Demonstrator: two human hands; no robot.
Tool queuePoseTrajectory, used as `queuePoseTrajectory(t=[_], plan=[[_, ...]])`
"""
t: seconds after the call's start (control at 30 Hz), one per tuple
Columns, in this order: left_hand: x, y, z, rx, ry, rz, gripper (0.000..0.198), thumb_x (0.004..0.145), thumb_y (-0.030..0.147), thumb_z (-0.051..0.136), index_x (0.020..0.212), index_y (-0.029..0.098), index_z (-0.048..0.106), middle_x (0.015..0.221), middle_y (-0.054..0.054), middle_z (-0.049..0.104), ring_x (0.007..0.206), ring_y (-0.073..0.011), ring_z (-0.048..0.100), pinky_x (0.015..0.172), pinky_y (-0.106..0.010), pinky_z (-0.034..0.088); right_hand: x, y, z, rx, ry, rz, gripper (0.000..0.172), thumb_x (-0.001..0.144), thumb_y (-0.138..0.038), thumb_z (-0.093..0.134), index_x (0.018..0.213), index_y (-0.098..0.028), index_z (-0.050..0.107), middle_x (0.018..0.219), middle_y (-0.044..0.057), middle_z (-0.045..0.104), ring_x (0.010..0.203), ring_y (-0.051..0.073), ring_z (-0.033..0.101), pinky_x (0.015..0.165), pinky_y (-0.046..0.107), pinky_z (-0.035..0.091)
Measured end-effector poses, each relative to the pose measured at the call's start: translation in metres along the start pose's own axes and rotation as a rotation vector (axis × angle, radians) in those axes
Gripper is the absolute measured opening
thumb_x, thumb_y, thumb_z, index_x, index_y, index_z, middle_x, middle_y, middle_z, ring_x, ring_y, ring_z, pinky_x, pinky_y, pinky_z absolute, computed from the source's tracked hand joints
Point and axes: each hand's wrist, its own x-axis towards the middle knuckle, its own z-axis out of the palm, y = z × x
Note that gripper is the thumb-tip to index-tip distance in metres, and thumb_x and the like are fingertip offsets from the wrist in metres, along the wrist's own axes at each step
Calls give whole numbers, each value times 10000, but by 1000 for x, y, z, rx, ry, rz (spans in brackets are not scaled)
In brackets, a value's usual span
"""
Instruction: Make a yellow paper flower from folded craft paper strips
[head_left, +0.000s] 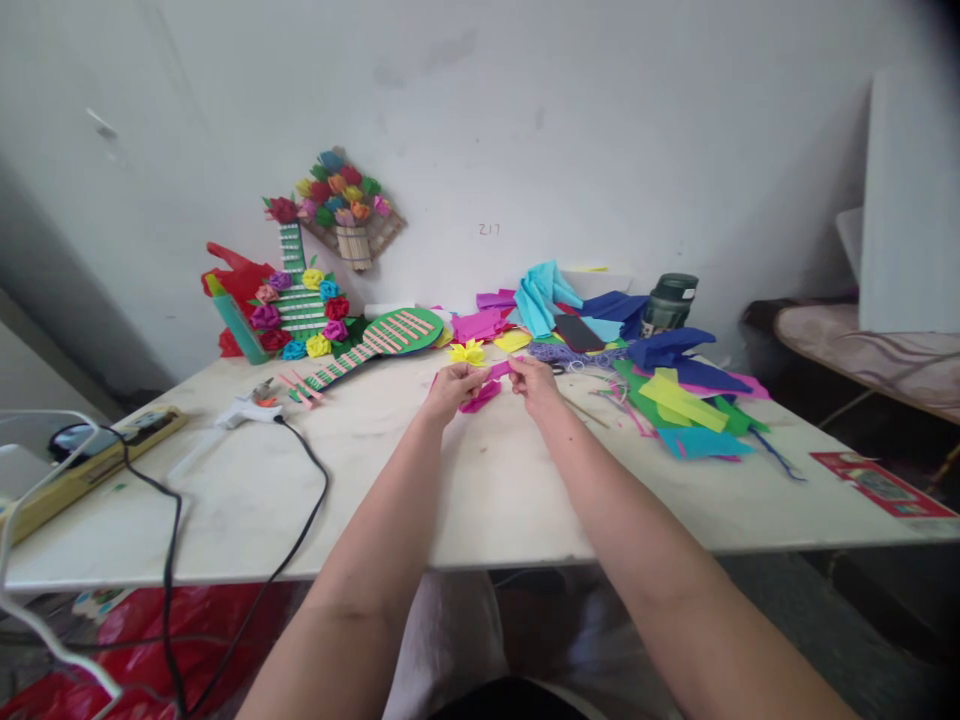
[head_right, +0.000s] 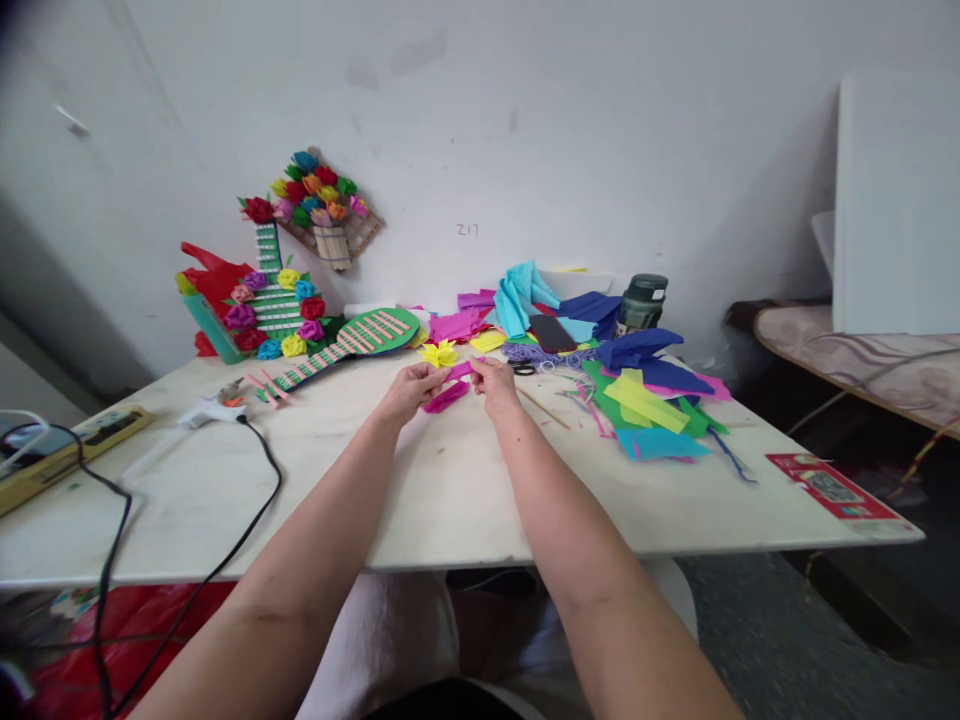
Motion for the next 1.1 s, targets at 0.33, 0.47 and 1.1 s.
queuePoseTrajectory(t=[0.33, 0.47, 1.1], plan=[[0, 0, -7, -6, -63, -2, 383, 645, 465, 613, 555, 144, 425, 421, 51, 426, 322, -11, 236, 343, -190, 116, -1, -1, -2, -44, -92, 12, 246, 634, -324, 612, 548, -151, 460, 377, -52, 469, 285, 25, 308, 300, 171, 218], [0, 2, -9, -8, -54, -55, 407, 629, 488, 618, 536, 144, 419, 406, 49, 421, 313, -10, 225, 343, -194, 111, 0, 1, 0, -80, -23, -51, 248, 645, -300, 603, 519, -151, 451, 354, -57, 447, 283, 25, 307, 294, 167, 204], [5, -7, 1, -17, 174, -3, 356, 624, 469, 616, 579, 151, 462, 422, 38, 470, 309, -45, 344, 335, -197, 188, -6, 10, 13, -2, -193, 206, 201, 667, -312, 649, 757, -141, 594, 697, 30, 661, 545, 93, 597, 529, 204, 469]])
